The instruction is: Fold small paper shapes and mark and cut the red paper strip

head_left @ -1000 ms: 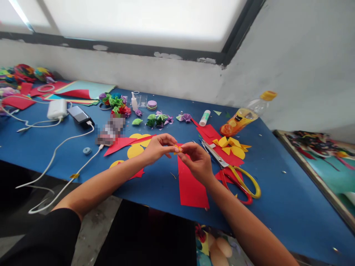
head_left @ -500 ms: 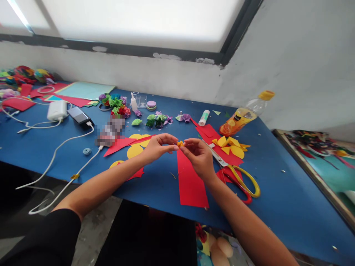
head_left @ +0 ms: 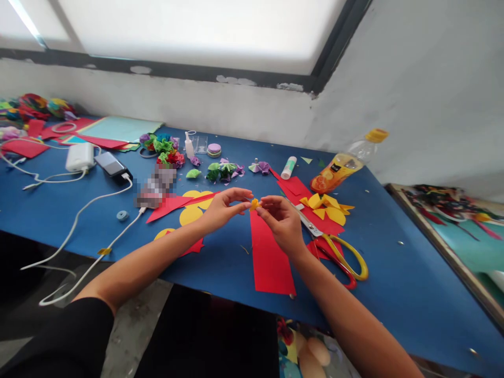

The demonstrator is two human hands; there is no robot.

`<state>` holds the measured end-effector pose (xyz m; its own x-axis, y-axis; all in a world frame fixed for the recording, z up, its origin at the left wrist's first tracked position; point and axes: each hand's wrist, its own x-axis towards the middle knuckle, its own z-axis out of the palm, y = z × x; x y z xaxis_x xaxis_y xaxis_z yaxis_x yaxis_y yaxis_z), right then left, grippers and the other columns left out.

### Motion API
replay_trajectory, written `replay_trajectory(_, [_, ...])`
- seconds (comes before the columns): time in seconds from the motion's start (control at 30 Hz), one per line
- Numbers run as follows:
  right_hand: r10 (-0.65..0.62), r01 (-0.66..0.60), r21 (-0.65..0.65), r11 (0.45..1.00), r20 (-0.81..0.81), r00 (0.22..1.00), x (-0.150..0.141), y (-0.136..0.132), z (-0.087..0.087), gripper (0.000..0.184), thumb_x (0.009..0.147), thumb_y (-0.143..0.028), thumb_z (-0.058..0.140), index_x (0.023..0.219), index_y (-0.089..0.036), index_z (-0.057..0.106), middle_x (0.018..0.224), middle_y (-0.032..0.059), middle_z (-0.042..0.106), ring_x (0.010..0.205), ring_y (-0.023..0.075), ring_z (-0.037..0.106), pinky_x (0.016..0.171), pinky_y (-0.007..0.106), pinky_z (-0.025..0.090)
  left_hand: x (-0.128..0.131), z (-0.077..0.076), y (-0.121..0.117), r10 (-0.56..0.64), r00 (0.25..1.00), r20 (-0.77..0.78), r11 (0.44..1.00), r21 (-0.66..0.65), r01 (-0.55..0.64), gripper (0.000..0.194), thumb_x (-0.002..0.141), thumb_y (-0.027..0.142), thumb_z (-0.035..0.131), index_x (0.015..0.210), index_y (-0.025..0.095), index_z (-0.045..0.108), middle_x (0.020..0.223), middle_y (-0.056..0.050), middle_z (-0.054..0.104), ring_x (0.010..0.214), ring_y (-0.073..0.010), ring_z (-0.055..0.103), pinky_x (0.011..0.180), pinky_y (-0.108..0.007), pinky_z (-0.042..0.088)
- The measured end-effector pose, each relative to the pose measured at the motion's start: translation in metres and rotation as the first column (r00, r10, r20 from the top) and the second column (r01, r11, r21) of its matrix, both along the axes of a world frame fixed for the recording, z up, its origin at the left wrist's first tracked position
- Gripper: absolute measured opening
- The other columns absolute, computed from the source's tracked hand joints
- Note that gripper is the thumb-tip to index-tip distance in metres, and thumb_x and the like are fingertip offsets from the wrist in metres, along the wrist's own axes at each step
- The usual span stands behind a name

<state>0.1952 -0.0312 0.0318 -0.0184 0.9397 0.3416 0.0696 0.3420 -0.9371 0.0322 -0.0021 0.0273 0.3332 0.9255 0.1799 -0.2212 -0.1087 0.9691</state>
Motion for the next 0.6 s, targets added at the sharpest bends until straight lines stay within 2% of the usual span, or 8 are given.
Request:
replay_trajectory(0.07, [0.010,-0.010,-0.005,1.000,-0.016,1.000,0.0003,0.0005,0.0004,0.024,0.071,-0.036,0.071,0.088,-0.024,0.059,0.082,-0.0002,0.065,0.074,0.0134,0.063,0.071,0.030,0.054,0.0004,0.0002,0.0009,-0.055,0.997,0.052,0.996,-0.065,0.059,0.039,0.064,0.028,0.074,0.100,0.018,0.063,0.095,-0.005,0.067,0.079,-0.0110,0.061,0.065,-0.021,0.049])
replay_trajectory(0.13, [0.017,-0.017,-0.011,1.000,-0.029,0.999,0.0005,0.0014,0.0001,0.025,0.070,-0.037,0.072,0.088,-0.024,0.060,0.083,0.0001,0.065,0.075,0.0136,0.063,0.073,0.030,0.054,0.0008,0.0011,0.0010,-0.076,0.994,0.079,0.990,-0.113,0.085,0.039,0.061,0.027,0.076,0.097,0.017,0.064,0.087,-0.004,0.068,0.074,-0.0098,0.061,0.065,-0.021,0.048])
replay_trajectory(0.27, [0.025,-0.027,-0.047,0.999,-0.027,0.999,0.0009,0.0038,-0.0027,0.024,0.072,-0.038,0.070,0.088,-0.023,0.060,0.085,0.0006,0.065,0.074,0.0125,0.062,0.071,0.028,0.053,0.0007,0.0015,0.0016,-0.017,0.996,0.090,0.990,-0.136,0.029,0.031,0.058,0.027,0.077,0.084,0.015,0.064,0.074,0.001,0.065,0.067,-0.0078,0.058,0.063,-0.021,0.047])
replay_trajectory(0.37, [0.057,-0.059,-0.095,0.994,-0.021,0.998,0.0011,0.0052,-0.0055,0.027,0.072,-0.039,0.069,0.091,-0.023,0.059,0.089,0.0009,0.065,0.075,0.0124,0.062,0.069,0.027,0.053,-0.0002,-0.0009,0.0029,0.013,0.998,0.061,0.995,-0.101,-0.007,0.030,0.058,0.028,0.077,0.080,0.015,0.063,0.073,0.001,0.065,0.068,-0.0086,0.059,0.066,-0.023,0.047])
replay_trajectory(0.6, [0.074,-0.072,-0.143,0.987,0.006,0.997,0.0028,0.0087,-0.0094,0.029,0.071,-0.038,0.070,0.092,-0.022,0.059,0.088,0.0012,0.064,0.076,0.0126,0.062,0.069,0.027,0.051,-0.0013,-0.0050,0.0038,-0.002,0.996,-0.092,0.999,0.037,0.006,0.028,0.064,0.031,0.074,0.081,0.014,0.062,0.077,-0.001,0.065,0.074,-0.0121,0.061,0.070,-0.026,0.047])
